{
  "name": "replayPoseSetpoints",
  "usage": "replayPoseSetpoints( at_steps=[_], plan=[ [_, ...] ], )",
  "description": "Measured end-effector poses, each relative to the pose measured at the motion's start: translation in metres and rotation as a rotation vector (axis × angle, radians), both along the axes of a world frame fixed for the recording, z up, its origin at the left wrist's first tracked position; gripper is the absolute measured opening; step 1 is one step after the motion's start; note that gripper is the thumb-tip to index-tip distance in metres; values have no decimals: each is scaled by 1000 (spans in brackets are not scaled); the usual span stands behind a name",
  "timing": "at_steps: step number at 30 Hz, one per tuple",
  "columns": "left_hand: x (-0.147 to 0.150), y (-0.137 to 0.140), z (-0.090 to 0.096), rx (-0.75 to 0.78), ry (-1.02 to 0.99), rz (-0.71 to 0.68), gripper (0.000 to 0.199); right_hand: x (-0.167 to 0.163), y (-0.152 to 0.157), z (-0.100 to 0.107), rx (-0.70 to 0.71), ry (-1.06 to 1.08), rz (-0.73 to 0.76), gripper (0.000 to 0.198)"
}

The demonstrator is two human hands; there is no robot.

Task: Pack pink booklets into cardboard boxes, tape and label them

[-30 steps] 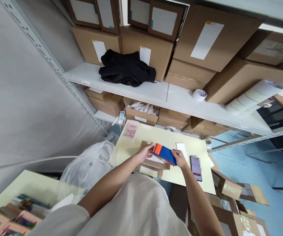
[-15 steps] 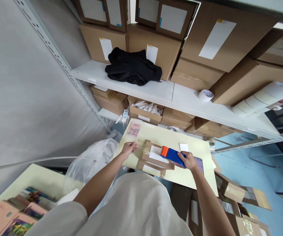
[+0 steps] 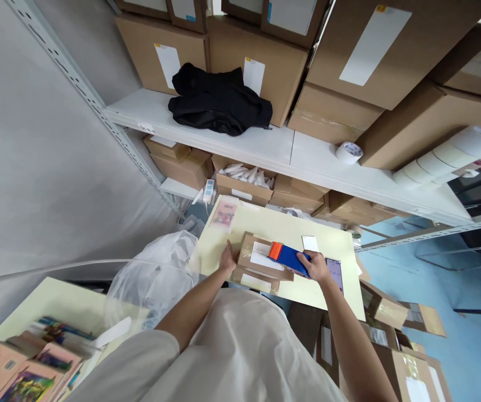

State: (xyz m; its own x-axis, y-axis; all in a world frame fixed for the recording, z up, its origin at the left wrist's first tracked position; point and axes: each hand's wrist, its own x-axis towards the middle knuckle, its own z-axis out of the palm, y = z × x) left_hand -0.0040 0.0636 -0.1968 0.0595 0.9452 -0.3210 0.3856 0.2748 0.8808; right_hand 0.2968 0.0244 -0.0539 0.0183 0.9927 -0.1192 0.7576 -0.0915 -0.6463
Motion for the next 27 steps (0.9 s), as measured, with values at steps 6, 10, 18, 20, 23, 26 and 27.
replayPoseSetpoints(
  at_steps=[6, 10, 18, 20, 23, 26, 27],
  plan=[
    [-14, -8, 35, 252, 154, -222, 85, 9, -1, -2, -38, 12, 21, 49],
    [7, -4, 62, 512, 447, -667, 126, 3, 6, 3, -71, 14, 59, 49],
    [24, 3, 68, 517, 801, -730, 105, 57, 6, 13, -130, -103, 121, 45],
    [24, 2, 68, 513, 827, -733, 103, 88, -3, 5, -157, -128, 88, 44],
    [18, 6, 71, 505, 865, -722, 100, 111, -9, -14, -178, -131, 62, 44],
    [7, 15, 78, 490, 914, -701, 96, 102, 0, -32, -183, -102, 83, 43],
    [6, 19, 82, 485, 929, -697, 97, 97, 6, -36, -179, -97, 98, 43]
  ],
)
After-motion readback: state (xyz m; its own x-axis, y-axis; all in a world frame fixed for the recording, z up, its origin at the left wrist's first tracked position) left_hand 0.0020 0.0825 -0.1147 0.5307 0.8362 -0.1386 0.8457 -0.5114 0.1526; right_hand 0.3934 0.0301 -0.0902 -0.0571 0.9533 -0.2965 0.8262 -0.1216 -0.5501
